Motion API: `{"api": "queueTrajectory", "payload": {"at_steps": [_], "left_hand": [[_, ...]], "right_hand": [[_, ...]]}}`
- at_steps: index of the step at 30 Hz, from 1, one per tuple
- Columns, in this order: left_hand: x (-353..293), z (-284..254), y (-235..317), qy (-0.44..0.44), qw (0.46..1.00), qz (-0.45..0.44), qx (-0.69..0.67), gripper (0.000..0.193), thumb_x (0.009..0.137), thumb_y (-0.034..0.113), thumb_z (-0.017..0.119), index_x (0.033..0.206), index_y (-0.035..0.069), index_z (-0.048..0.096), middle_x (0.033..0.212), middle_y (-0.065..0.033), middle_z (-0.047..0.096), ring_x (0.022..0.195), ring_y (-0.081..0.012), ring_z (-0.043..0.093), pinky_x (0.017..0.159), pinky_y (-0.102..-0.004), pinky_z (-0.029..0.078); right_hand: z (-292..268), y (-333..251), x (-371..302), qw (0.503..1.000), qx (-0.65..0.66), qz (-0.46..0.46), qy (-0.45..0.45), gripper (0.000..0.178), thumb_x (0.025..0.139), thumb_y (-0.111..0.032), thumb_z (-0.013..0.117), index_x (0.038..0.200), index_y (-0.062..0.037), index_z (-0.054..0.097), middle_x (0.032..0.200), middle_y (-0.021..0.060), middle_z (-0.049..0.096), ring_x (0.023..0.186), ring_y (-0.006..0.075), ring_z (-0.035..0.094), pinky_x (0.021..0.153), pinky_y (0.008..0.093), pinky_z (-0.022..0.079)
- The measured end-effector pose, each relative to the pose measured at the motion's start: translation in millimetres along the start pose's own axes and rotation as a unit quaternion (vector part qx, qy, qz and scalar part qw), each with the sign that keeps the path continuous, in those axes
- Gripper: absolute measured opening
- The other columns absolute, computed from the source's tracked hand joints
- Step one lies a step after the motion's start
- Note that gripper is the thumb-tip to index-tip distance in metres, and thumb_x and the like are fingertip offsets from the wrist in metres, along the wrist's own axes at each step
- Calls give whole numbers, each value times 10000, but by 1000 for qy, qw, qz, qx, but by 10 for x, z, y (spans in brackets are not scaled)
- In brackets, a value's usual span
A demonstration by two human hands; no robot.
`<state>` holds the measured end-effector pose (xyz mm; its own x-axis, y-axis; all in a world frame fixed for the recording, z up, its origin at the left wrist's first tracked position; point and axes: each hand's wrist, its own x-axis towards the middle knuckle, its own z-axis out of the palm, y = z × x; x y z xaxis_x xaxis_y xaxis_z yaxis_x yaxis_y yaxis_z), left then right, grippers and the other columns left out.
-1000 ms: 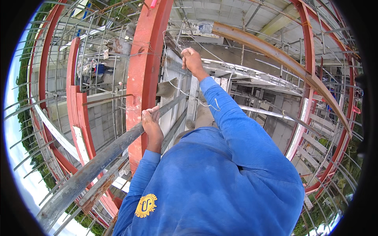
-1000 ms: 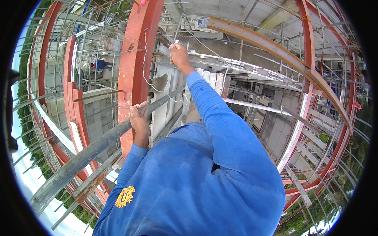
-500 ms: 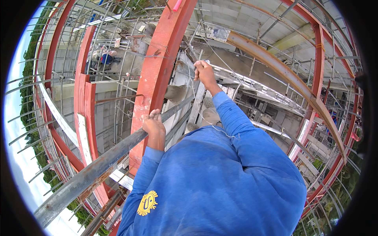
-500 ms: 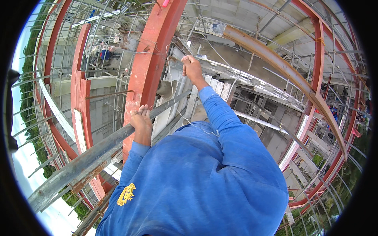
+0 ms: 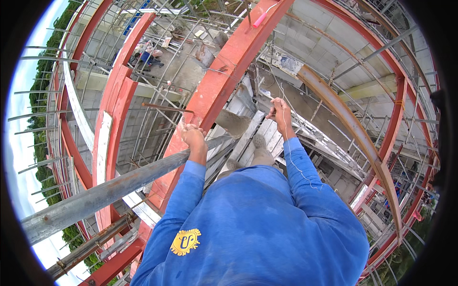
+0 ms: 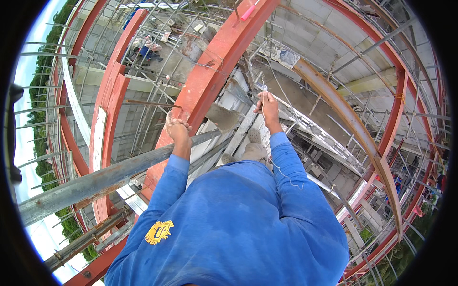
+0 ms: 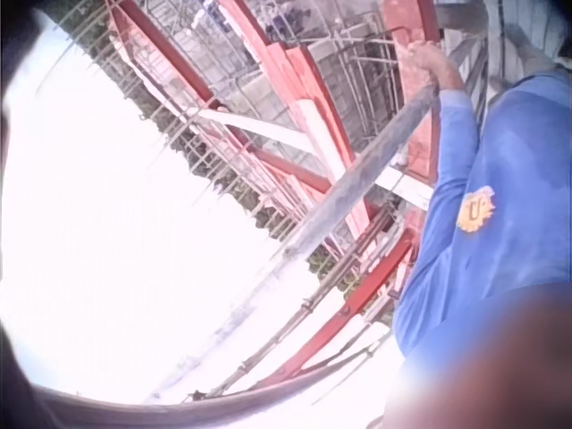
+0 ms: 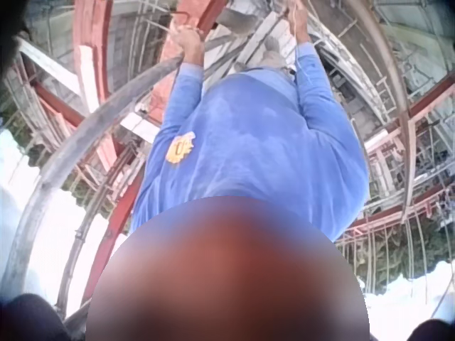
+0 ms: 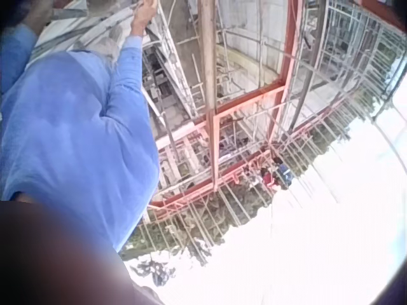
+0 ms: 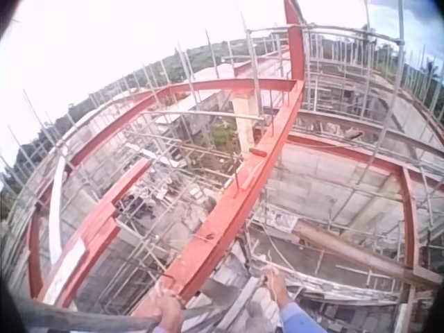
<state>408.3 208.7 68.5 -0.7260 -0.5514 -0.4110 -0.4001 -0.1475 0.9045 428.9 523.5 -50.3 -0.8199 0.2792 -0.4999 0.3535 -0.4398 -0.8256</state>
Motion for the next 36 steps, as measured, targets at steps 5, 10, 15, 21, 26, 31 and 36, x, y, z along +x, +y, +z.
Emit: {"api": "queueTrajectory", "payload": {"at_steps": [5, 10, 15, 21, 26, 31, 36], "left_hand": [[285, -20, -86, -28, 999, 29, -17, 729, 985, -113, 361, 1662, 158, 348, 836, 18, 472, 590, -82, 482, 556, -297, 536], [518, -79, -281, 24, 991, 45, -121, 714, 967, -112, 380, 1628, 159, 408, 878, 5, 503, 624, -123, 517, 616, -359, 581], [506, 52, -153, 66, 985, 53, -153, 612, 982, -104, 356, 1556, 62, 492, 870, 28, 483, 659, -97, 464, 589, -304, 490], [760, 139, -198, 7, 997, 60, -37, 561, 992, -40, 389, 1483, 190, 532, 877, 12, 542, 658, -133, 533, 586, -364, 548], [829, 186, -210, -8, 998, 43, -50, 492, 923, -126, 401, 1353, 18, 592, 935, 10, 551, 791, -92, 499, 696, -243, 410], [715, 179, -94, -2, 998, 42, -43, 233, 959, 13, 626, 1190, 13, 596, 1007, -29, 601, 862, -134, 566, 745, -286, 457], [650, 371, 41, 69, 993, 98, 20, 388, 884, 252, 900, 1029, 15, 628, 930, -42, 611, 836, -176, 606, 732, -347, 495]], "right_hand": [[54, -78, 9, 1000, -12, -8, -9, 409, 1143, -422, 509, 1146, -41, 656, 734, 26, 570, 592, 122, 574, 567, 333, 601], [-13, -17, 24, 1000, -5, 0, -20, 433, 1136, -458, 510, 1138, -42, 631, 750, 29, 560, 622, 143, 609, 610, 359, 630], [4, -66, -32, 1000, -2, -5, -27, 433, 1136, -462, 507, 1146, -47, 631, 776, 25, 572, 624, 146, 606, 619, 363, 631], [130, -186, -54, 998, -30, -32, -37, 409, 1155, -429, 472, 1162, -63, 653, 751, 10, 589, 600, 131, 635, 591, 310, 595], [189, -247, 1, 997, -41, -53, -30, 390, 1154, -408, 486, 1169, -56, 652, 752, 14, 587, 610, 122, 624, 605, 321, 608], [206, -276, -46, 998, -27, -40, -33, 387, 1143, -405, 520, 1176, -40, 646, 750, 17, 579, 618, 117, 616, 610, 335, 622], [99, -202, -61, 998, -48, -34, -36, 442, 1140, -454, 502, 1187, -35, 633, 778, 29, 568, 659, 136, 628, 655, 358, 628]]}}
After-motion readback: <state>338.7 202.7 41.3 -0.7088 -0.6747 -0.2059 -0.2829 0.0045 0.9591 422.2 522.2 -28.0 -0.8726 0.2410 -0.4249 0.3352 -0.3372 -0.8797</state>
